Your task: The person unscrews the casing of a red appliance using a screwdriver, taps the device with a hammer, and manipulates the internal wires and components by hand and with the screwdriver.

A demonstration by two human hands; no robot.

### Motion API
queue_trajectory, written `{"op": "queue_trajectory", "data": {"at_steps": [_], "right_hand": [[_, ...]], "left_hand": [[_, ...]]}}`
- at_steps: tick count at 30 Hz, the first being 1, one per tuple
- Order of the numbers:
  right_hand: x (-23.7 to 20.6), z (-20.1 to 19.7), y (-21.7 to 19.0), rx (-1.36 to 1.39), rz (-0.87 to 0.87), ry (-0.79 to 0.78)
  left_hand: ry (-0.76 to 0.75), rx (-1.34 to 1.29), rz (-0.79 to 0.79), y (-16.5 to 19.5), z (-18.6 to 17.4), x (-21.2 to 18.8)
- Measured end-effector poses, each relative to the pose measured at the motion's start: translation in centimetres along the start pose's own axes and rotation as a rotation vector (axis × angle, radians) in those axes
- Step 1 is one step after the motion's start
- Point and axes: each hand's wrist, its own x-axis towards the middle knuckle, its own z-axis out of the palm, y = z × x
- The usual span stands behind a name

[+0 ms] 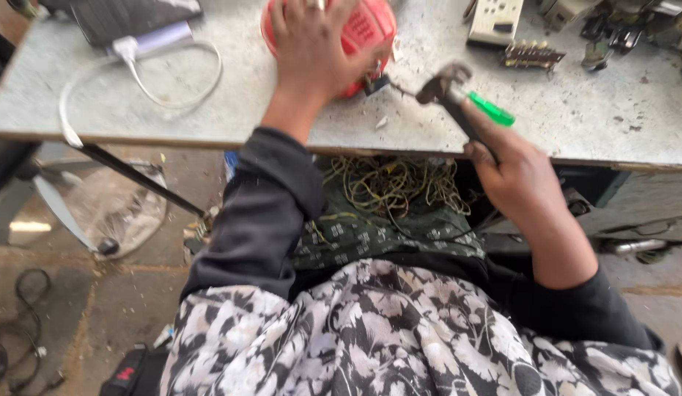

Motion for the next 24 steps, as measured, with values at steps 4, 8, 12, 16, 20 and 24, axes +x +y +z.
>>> {"op": "queue_trajectory", "data": {"at_steps": [4,8,12,16,20,24], "right_hand": [[-0.7,0.7,0.5,0.125,0.087,0.057],[-1.4,1.5,1.0,0.129,-0.037,0.121],[-1.4,1.5,1.2,0.087,0.114,0.058],[-1.6,1.3,2.0,0.112,0.081,0.104],[-1.8,0.7,4.0,0.104,0.026,0.187],[-1.9,-1.0,6.3,0.092,0.069,0.292]], "left_hand": [[-0.180,0.136,-0.057,2.3,0.0,-0.7],[-0.130,0.171,-0.075,2.8,1.2,-1.0],[-0.059,0.114,-0.070,1.6,1.6,-1.7],[-0.072,-0.108,-0.067,0.0,0.5,-1.9],[-0.135,-0.209,-0.069,-1.7,-0.9,-1.5],[-0.119,-0.652,-0.188,-4.3,-1.6,-2.1]]}}
